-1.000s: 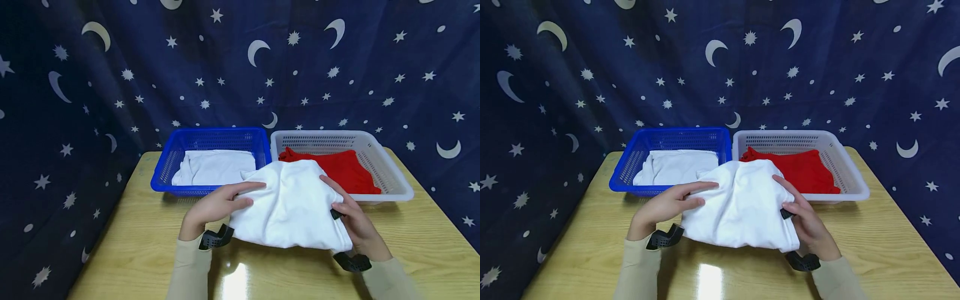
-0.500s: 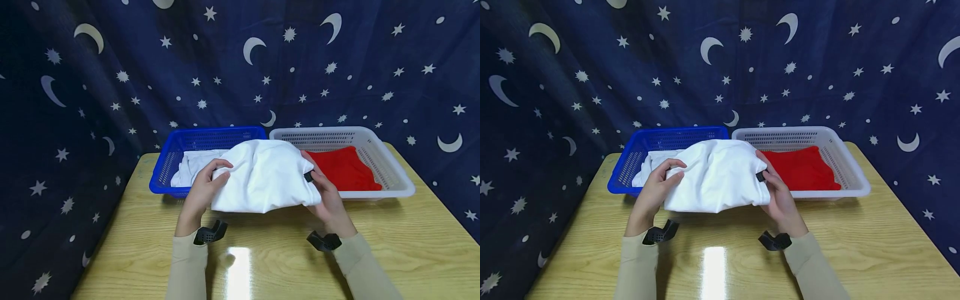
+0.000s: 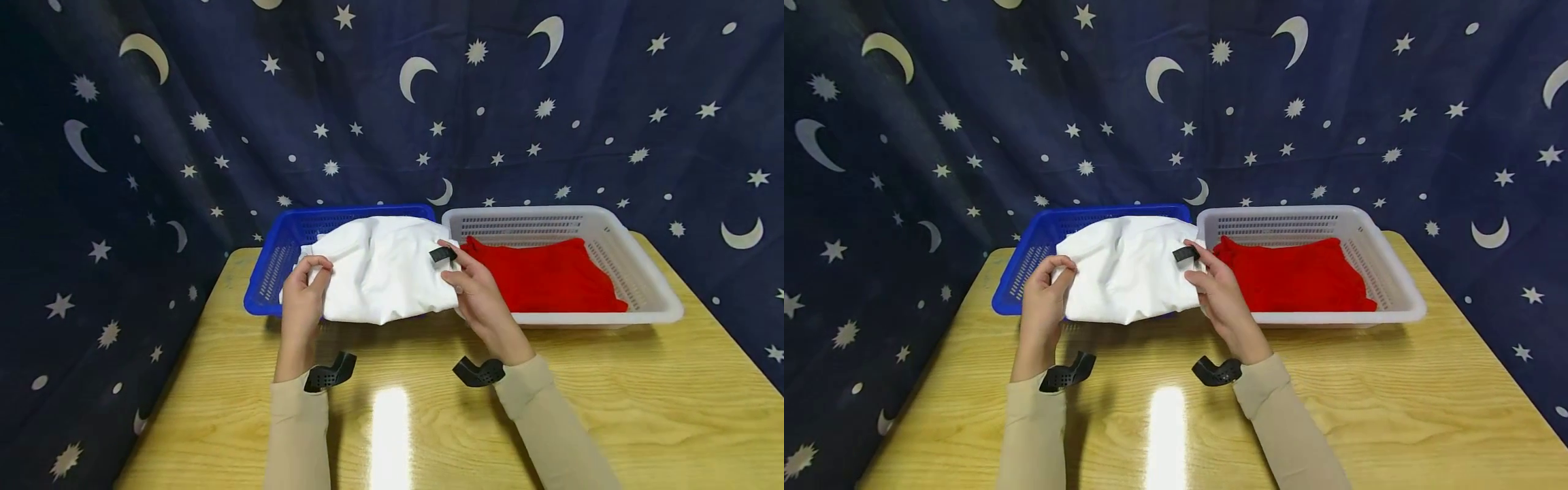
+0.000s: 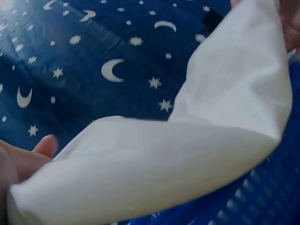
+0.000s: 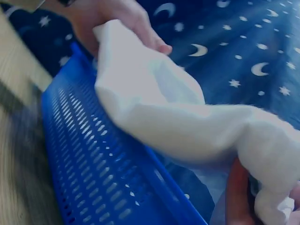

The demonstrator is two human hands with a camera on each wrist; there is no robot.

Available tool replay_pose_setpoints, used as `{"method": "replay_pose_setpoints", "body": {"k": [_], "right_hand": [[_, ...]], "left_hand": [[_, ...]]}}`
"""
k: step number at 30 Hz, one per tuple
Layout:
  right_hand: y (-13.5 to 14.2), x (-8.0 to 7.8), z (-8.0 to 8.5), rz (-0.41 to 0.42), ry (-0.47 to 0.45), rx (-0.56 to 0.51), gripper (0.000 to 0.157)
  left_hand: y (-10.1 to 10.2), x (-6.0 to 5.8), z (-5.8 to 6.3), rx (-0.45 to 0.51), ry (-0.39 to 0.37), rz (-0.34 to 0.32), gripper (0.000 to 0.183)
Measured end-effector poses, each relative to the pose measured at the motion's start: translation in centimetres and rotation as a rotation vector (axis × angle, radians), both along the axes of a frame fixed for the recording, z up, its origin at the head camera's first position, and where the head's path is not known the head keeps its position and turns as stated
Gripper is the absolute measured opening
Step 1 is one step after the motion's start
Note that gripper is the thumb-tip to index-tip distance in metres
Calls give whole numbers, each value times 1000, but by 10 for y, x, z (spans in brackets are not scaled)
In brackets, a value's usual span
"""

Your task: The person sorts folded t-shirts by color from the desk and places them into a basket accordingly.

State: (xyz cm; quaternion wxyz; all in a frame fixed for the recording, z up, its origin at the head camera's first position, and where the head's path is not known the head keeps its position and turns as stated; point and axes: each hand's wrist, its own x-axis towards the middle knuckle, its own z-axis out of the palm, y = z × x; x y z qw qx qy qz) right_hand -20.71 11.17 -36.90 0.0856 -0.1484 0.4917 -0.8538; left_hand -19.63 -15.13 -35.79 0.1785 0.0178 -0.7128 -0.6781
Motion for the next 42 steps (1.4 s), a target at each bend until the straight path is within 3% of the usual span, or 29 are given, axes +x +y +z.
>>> {"method": "replay_pose_setpoints", "body": {"k": [6,10,14,22,25,29,33,37,39,42], "right_hand": [[-19,-7,-3,-247,100,457,50],[-28,-12,-6,-367,160,635,50],[-35,-15,-7,-390,223,773,49],[-44,-14,-10,-337,355,1055,59],[-50,-14,-12,-367,450,1190,61],[-59,-15,-17,-466,575,1357,57],[-64,-15,-20,-545,623,1413,51],[-67,-15,-21,-546,602,1404,51],[-68,-15,-21,-530,586,1409,53],[-69,-15,-21,-505,569,1431,54]], "left_hand": [[-14,-9,-4,-55,-18,84,11],[-22,-15,-7,-106,0,74,24],[-26,-24,-9,-209,32,86,34],[-37,-38,-12,-493,57,167,39],[-43,-40,-12,-606,49,162,37],[-51,-40,-13,-710,62,182,34],[-51,-41,-16,-780,180,262,35],[-49,-43,-19,-832,301,315,34],[-48,-43,-20,-851,307,307,34],[-48,-42,-21,-873,244,277,35]]}}
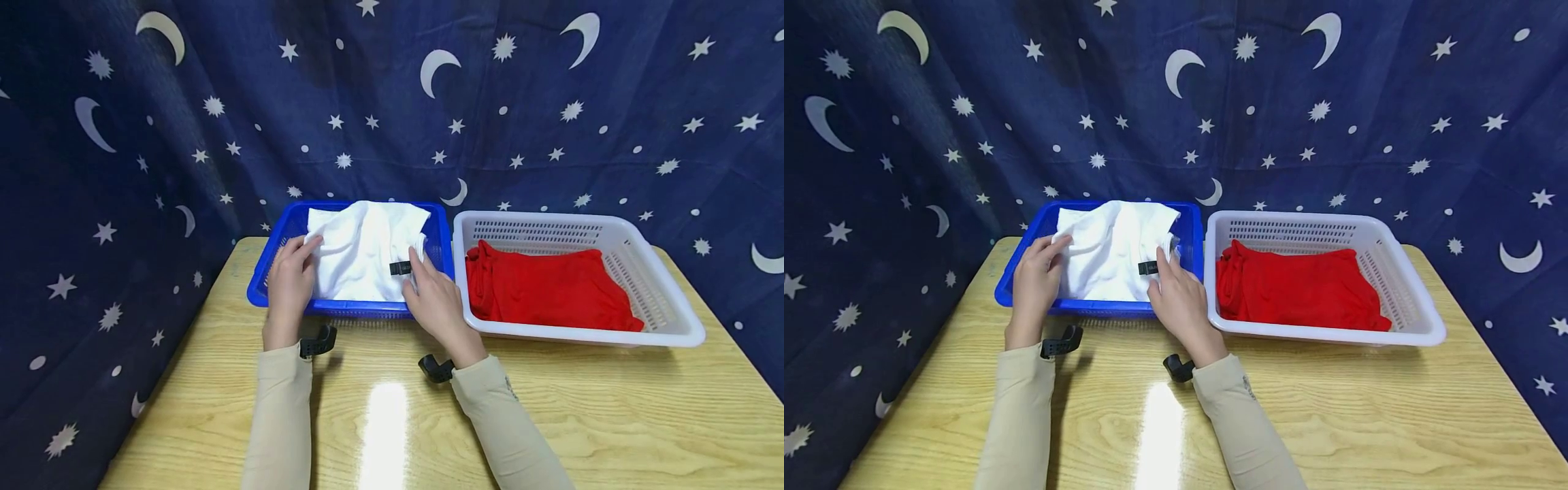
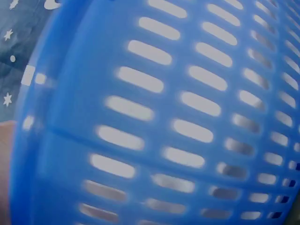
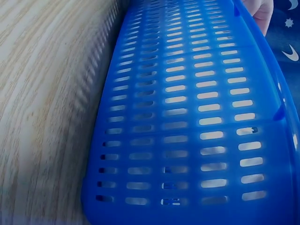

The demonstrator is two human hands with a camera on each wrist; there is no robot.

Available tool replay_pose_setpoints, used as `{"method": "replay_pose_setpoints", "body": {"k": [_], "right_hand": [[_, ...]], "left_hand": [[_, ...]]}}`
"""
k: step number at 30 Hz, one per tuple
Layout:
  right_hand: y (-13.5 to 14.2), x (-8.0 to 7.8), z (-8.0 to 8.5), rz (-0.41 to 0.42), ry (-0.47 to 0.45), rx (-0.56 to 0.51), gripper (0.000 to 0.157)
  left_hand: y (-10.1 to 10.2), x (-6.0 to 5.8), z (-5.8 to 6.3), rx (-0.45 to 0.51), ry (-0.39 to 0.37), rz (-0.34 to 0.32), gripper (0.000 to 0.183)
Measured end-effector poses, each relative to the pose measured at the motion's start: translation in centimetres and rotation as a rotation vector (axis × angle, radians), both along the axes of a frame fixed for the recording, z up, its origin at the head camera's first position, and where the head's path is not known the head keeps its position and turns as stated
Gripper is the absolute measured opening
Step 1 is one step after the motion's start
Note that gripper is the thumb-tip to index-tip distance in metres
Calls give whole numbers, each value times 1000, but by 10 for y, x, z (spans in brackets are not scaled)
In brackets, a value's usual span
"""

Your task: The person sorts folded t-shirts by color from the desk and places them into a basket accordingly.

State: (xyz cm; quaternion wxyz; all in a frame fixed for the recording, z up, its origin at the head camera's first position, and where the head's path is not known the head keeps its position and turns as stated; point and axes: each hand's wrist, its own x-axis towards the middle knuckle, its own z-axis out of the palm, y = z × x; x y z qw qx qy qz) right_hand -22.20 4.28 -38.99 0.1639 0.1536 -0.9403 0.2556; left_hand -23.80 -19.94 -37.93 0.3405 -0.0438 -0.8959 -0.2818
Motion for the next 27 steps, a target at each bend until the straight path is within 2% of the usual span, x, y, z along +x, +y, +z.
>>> {"method": "replay_pose_setpoints", "body": {"k": [7,11,14,21,27], "right_hand": [[0,2,-2,17,-16,79,49],[2,2,-4,41,21,132,46],[3,2,-5,51,43,143,43],[3,3,-6,52,51,137,40],[2,1,-8,43,95,88,33]], "left_hand": [[0,7,0,-2,-206,43,32],[1,9,0,-21,-272,45,30],[1,9,1,-47,-326,45,28],[3,11,3,-96,-528,67,38],[2,12,2,-110,-571,63,42]]}}
